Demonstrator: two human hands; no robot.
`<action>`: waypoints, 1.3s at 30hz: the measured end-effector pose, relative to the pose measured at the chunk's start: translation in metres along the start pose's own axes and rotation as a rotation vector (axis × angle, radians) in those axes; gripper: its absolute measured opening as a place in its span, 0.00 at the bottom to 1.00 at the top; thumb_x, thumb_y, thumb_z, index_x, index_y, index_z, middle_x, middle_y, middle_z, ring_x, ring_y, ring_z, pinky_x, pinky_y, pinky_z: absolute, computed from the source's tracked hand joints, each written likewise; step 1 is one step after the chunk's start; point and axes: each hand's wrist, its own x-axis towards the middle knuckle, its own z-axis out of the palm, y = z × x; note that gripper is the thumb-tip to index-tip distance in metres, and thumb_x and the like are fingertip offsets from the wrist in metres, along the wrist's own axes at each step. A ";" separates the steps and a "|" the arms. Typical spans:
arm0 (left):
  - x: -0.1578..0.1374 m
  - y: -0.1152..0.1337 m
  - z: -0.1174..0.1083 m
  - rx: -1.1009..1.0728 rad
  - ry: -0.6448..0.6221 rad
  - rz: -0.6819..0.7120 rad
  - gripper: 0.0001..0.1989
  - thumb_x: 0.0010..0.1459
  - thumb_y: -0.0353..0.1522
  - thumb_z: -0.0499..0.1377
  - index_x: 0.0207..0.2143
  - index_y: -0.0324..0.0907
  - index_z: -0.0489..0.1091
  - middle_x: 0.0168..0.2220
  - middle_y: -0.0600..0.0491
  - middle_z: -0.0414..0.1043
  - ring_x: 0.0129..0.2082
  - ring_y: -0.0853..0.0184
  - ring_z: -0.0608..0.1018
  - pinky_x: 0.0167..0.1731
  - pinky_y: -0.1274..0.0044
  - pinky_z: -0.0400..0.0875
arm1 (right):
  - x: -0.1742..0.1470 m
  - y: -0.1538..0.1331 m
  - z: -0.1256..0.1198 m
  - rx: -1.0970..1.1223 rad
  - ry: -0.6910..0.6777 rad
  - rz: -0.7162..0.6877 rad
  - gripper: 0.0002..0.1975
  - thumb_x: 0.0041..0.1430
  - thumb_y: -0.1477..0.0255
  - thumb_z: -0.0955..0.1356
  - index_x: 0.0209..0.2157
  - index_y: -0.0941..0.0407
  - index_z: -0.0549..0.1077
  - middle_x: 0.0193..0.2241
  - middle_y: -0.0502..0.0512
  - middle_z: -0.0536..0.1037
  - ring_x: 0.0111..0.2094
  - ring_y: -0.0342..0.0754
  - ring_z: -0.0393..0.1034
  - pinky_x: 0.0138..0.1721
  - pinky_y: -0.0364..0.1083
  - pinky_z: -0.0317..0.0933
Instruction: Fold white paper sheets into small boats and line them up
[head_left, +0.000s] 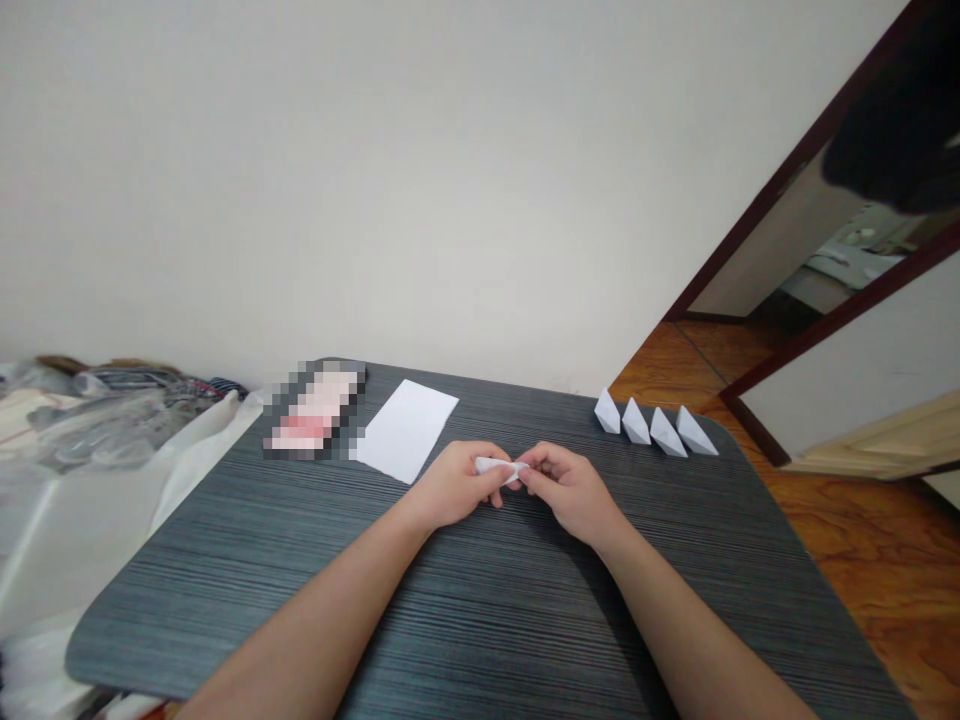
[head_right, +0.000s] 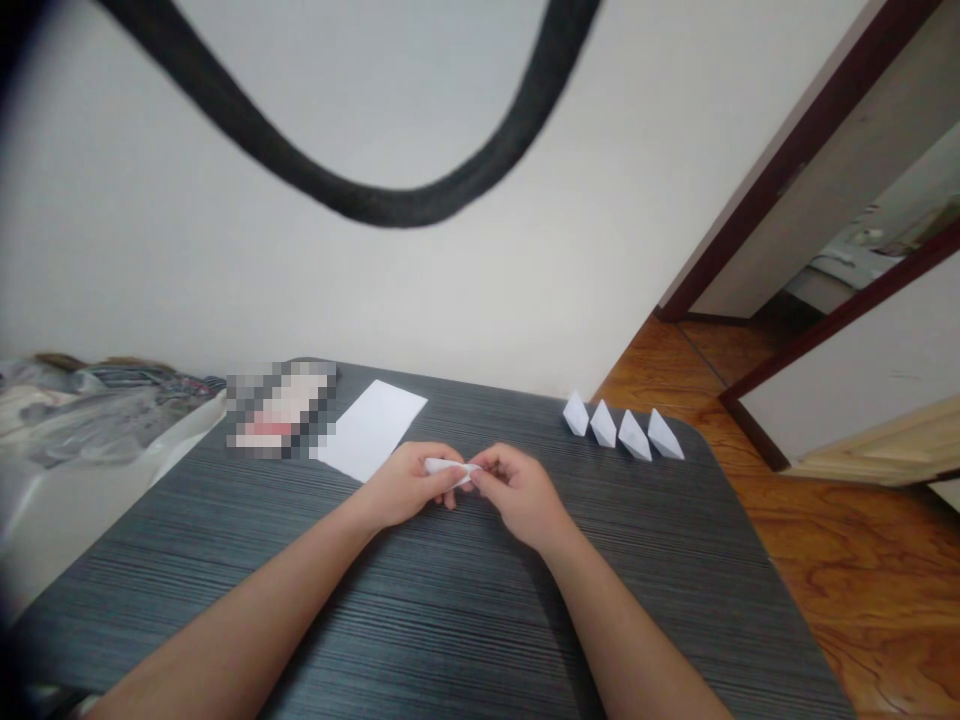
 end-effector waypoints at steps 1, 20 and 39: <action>0.000 0.000 0.000 -0.008 -0.003 -0.001 0.11 0.56 0.35 0.54 0.32 0.37 0.71 0.24 0.52 0.73 0.21 0.72 0.73 0.23 0.82 0.65 | 0.000 0.000 0.000 0.007 -0.001 -0.001 0.05 0.57 0.71 0.66 0.32 0.58 0.71 0.26 0.52 0.75 0.26 0.41 0.65 0.29 0.42 0.59; 0.002 -0.004 0.000 -0.232 -0.034 -0.032 0.12 0.54 0.37 0.57 0.32 0.34 0.69 0.29 0.45 0.75 0.22 0.70 0.75 0.24 0.78 0.69 | 0.000 -0.001 -0.008 -0.282 0.041 -0.370 0.08 0.57 0.76 0.66 0.35 0.53 0.78 0.27 0.53 0.74 0.30 0.45 0.69 0.33 0.45 0.62; 0.003 -0.006 0.001 -0.403 -0.068 -0.099 0.14 0.53 0.38 0.59 0.32 0.34 0.69 0.26 0.46 0.76 0.22 0.69 0.76 0.23 0.78 0.69 | -0.004 -0.004 -0.010 -0.403 -0.020 -0.432 0.11 0.60 0.74 0.63 0.36 0.51 0.78 0.32 0.55 0.76 0.33 0.47 0.70 0.35 0.46 0.64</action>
